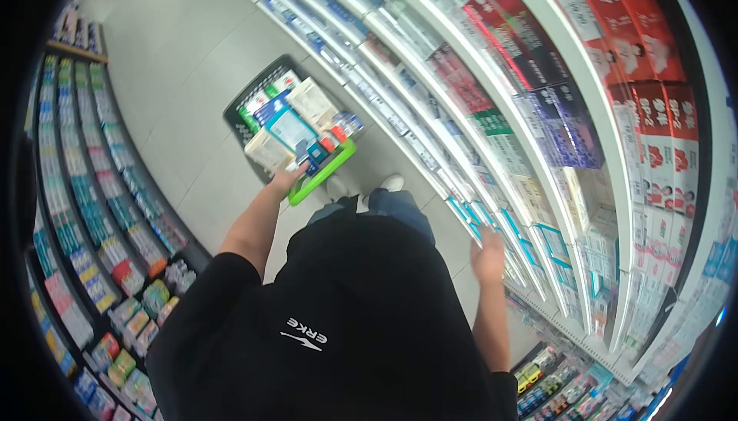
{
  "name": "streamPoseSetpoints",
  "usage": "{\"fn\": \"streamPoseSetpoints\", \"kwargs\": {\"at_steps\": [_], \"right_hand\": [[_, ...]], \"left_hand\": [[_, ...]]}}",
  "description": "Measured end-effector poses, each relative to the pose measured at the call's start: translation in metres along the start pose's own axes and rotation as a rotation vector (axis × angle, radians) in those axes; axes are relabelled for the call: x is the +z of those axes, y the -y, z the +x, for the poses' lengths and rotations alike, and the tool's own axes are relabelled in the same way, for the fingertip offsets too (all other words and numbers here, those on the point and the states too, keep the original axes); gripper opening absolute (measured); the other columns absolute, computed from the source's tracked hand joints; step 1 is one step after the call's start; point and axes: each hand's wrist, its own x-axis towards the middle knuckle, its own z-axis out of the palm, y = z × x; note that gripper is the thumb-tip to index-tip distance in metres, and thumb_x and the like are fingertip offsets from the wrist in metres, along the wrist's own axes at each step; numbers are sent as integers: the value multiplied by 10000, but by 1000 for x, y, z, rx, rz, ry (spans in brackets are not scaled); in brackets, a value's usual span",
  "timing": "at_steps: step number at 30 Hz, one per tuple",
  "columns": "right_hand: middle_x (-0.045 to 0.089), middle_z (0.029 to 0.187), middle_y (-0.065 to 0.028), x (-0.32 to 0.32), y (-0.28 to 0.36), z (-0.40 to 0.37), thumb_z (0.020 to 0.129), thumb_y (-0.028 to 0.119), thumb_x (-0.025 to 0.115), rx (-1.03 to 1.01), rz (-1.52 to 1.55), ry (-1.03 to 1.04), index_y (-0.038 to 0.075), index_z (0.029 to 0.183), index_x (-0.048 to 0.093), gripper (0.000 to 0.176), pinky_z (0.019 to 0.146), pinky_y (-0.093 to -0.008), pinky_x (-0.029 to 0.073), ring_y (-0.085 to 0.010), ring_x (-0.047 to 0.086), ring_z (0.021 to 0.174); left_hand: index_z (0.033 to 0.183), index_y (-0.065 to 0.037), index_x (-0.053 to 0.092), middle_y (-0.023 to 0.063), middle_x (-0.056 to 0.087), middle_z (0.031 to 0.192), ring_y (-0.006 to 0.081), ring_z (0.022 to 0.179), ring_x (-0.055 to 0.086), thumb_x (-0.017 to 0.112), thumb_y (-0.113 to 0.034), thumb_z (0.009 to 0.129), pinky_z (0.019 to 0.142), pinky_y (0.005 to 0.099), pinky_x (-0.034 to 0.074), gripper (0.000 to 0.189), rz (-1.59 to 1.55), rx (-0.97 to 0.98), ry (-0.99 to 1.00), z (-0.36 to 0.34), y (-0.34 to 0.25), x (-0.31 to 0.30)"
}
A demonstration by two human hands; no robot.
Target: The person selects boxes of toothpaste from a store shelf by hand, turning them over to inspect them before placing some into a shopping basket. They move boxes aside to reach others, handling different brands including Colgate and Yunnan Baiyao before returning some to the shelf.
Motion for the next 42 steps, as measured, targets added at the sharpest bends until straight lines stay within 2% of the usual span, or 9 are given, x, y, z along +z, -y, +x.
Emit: {"fn": "streamPoseSetpoints", "kwargs": {"at_steps": [3,8,14,18,24,27,33,38,42], "right_hand": [[671,1241,-249,30,3,-49,924,217,703,239,98,334,78,1301,616,411,1037,-522,478,-471,584,1213],[748,1135,-164,81,-33,-109,902,286,747,440,400,530,111,1243,670,391,944,-448,556,-350,715,1067],[753,1127,-162,128,-78,-98,900,385,737,301,186,749,111,1201,715,408,948,-438,554,-343,714,1073],[738,1148,-174,136,-84,-40,931,408,682,310,193,621,80,1215,704,435,982,-456,527,-373,682,1110],[732,1108,-224,27,28,75,1000,372,643,84,480,300,14,1230,666,427,924,-427,548,-378,710,1062],[546,1502,-212,-15,80,111,1059,281,569,-34,996,137,38,1505,481,515,1125,-412,434,-322,564,1363],[359,1644,-186,-101,111,123,1097,325,464,-404,1415,27,62,1627,279,620,1230,-419,265,-309,371,1506],[350,1633,-206,-110,100,102,1106,375,454,-292,1613,-132,56,1653,144,705,1208,-471,304,-326,389,1484],[418,1554,-150,-81,84,80,1095,361,514,28,1969,391,63,1590,282,623,1143,-489,419,-282,465,1413]], "left_hand": [[1350,61,617,226,674,1288,301,1169,661,867,-590,749,1008,418,508,921,-99,-307,119,17,16,9],[1423,27,555,191,645,1342,265,1137,670,868,-534,787,966,381,524,904,176,-276,42,1,-16,4],[1241,46,667,178,714,1192,267,1052,721,838,-362,802,900,382,562,623,-431,-288,-137,-23,-32,-10],[1197,59,658,148,724,1137,267,957,723,736,-173,849,902,401,584,425,-118,-189,-281,-88,-96,-44],[1381,40,513,166,648,1273,294,1108,659,657,-127,863,992,475,555,563,-694,41,28,-193,-179,-50],[1415,48,482,187,632,1319,318,1179,638,634,-98,864,1040,498,524,590,-943,48,354,-220,-213,-24],[1493,26,420,214,585,1417,383,1195,637,651,-101,841,1051,507,515,703,-1078,-1,793,-259,-256,56],[1554,16,380,174,561,1467,308,1271,613,698,-3,771,1113,431,447,845,-500,362,604,-292,-287,87],[1521,-24,478,232,428,1594,366,1300,584,727,29,674,1086,397,458,885,351,1037,313,-308,-322,112]]}}
